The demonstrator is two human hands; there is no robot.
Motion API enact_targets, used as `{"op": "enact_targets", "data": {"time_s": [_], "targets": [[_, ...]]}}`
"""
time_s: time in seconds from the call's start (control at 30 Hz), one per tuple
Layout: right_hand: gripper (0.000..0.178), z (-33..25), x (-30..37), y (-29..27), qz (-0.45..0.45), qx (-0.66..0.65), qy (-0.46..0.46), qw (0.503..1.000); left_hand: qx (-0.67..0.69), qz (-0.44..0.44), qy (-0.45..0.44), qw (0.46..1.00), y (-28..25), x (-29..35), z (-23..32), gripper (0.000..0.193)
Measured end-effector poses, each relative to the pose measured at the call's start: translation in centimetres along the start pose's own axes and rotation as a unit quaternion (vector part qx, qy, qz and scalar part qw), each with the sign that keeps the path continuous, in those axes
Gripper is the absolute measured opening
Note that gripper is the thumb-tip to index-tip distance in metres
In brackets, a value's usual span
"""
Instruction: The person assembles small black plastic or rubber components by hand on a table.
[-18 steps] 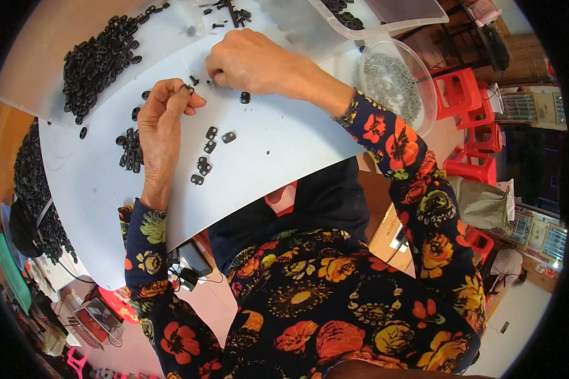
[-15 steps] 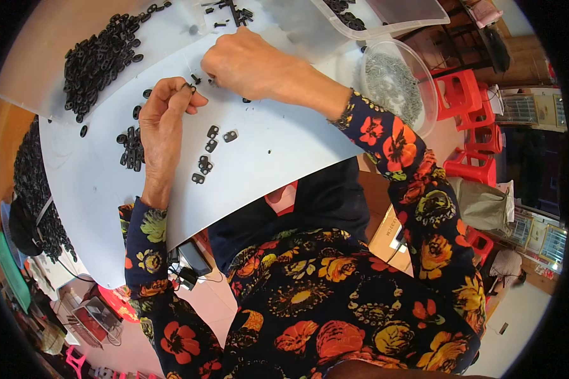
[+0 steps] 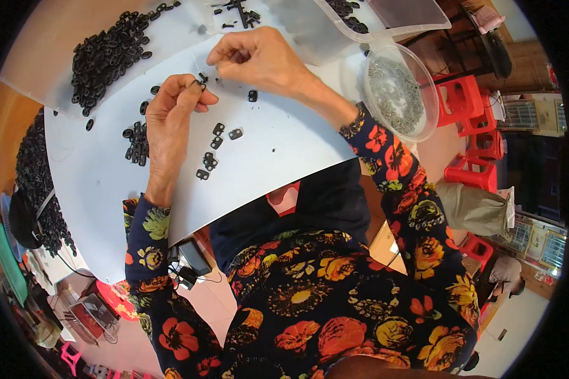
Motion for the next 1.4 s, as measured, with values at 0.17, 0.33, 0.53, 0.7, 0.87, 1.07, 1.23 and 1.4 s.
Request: {"op": "enact_targets", "data": {"time_s": [0.17,0.33,0.53,0.7,0.87,1.07,1.23,1.4], "targets": [[0.011,1.4,1.1,0.8,-0.012,-0.203,0.048,0.978,0.036,-0.04,0.002,0.999,0.3,0.0,-0.4,0.012],[0.01,0.8,1.2,0.7,-0.032,-0.22,0.055,0.973,0.013,-0.033,0.005,0.999,0.4,0.1,-0.1,0.012],[0.018,0.7,1.6,1.0,-0.026,-0.235,0.035,0.971,-0.023,-0.042,0.013,0.999,0.5,0.3,0.0,0.012],[0.02,0.6,1.5,1.0,0.017,-0.232,0.015,0.972,-0.014,-0.043,0.018,0.999,0.3,0.3,-0.2,0.011],[0.02,0.8,1.6,1.4,0.003,-0.221,0.016,0.975,-0.014,-0.062,0.03,0.998,0.5,0.3,-0.2,0.01],[0.017,0.9,1.9,1.4,-0.029,-0.195,0.014,0.98,-0.07,-0.036,0.074,0.994,0.7,0.8,-0.2,0.009],[0.008,0.8,2.0,1.6,-0.017,-0.232,0.065,0.97,-0.05,-0.033,0.045,0.997,0.7,0.6,0.0,0.014],[0.008,0.7,2.1,1.4,-0.016,-0.172,0.065,0.983,-0.045,-0.042,0.038,0.997,0.7,0.6,-0.4,0.015]]}}
Point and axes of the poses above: each hand's wrist, its own x-axis away from the middle knuckle, its own y-axis out of the palm, z = x × y, the point moved 3 cm from there along -x, towards the middle knuckle, and after that the axes turned 12 degrees about z, right-handed, at the moved point
